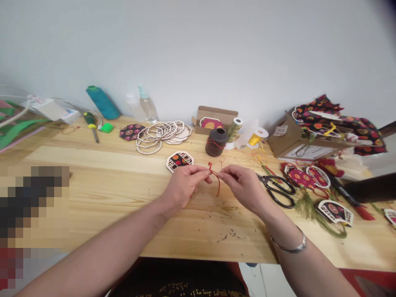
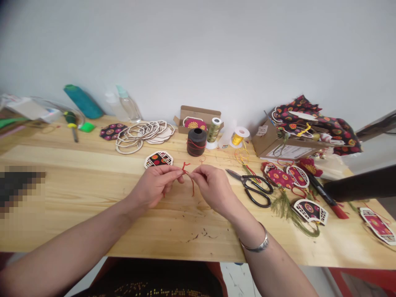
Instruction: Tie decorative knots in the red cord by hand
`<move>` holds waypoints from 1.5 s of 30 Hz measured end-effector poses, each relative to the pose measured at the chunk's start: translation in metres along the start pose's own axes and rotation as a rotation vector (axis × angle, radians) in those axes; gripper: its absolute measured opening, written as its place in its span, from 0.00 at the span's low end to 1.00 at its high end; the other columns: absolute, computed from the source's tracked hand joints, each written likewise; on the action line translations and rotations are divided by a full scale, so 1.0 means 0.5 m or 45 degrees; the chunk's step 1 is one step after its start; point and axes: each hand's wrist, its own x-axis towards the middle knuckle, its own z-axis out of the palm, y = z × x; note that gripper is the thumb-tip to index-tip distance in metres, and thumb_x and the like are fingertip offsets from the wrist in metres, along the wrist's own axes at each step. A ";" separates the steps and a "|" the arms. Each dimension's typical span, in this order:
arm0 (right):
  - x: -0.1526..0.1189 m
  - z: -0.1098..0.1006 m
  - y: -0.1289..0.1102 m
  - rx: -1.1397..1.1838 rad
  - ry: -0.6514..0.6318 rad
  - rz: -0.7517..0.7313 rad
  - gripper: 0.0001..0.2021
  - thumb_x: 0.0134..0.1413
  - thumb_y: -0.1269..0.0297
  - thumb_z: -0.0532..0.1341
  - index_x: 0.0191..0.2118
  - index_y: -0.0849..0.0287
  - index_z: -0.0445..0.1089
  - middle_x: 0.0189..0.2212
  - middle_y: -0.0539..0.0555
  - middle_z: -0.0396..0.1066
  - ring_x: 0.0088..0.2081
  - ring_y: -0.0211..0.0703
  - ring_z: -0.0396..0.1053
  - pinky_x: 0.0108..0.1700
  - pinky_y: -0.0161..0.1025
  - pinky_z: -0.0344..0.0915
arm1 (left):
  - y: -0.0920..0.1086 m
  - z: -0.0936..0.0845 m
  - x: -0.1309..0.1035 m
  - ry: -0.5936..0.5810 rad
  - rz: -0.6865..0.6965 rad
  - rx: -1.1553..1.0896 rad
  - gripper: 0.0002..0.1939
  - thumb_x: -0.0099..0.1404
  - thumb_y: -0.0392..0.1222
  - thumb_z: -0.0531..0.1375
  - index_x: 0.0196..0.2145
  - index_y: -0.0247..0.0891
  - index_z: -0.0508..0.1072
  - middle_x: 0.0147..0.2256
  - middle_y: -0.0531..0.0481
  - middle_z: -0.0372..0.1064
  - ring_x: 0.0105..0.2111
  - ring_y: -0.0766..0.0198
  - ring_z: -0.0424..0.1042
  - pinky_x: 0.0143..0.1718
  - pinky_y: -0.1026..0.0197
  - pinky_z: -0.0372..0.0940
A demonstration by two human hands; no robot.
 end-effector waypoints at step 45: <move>0.010 0.033 0.006 0.490 0.125 0.229 0.09 0.47 0.62 0.60 0.22 0.59 0.65 0.15 0.45 0.58 0.19 0.32 0.54 0.21 0.32 0.52 | 0.000 0.011 -0.010 -0.116 0.002 0.127 0.09 0.53 0.44 0.63 0.27 0.35 0.75 0.20 0.54 0.67 0.13 0.77 0.53 0.13 0.69 0.48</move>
